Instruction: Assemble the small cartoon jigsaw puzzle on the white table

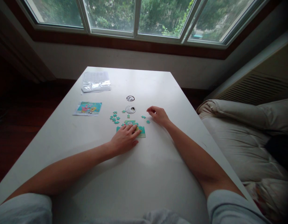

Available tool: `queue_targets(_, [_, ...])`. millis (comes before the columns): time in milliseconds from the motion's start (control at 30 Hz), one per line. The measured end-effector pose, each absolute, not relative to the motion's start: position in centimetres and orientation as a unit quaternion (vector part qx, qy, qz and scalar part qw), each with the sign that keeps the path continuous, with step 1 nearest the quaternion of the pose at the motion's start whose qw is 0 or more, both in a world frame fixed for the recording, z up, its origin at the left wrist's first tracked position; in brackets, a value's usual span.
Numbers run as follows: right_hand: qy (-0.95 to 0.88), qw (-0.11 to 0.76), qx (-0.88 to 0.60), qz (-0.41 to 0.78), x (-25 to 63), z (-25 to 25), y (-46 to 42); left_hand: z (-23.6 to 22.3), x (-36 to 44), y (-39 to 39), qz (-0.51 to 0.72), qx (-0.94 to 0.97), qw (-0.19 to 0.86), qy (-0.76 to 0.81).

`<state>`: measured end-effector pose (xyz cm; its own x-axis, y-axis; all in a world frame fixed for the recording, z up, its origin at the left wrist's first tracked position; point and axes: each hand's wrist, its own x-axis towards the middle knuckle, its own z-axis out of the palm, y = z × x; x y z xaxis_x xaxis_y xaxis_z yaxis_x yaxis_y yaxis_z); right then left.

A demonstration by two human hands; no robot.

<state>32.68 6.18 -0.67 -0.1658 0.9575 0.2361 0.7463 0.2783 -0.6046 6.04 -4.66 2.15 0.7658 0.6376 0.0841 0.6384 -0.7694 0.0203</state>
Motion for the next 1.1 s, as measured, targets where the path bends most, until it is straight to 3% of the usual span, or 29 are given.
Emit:
queue_targets(233, [-0.799, 0.183, -0.486, 0.302, 35.3, 0.7, 6.2, 1.9, 5.8, -4.6, -0.046, -0.939, 0.007, -0.339])
queue_targets(400, [-0.847, 0.147, -0.438, 0.261, 34.6, 1.5, 5.6, 2.0, 5.8, -4.6, -0.043, -0.940, 0.007, -0.338])
queue_targets(700, [-0.855, 0.196, -0.422, 0.227, 32.8, 0.6, 5.2, 2.1, 5.9, -4.7, -0.047, -0.938, 0.006, -0.343])
queue_targets(1100, [-0.764, 0.304, -0.472, 0.318, 28.8, -0.8, 3.8, 2.3, 6.2, -5.0, -0.048, -0.938, 0.001, -0.342])
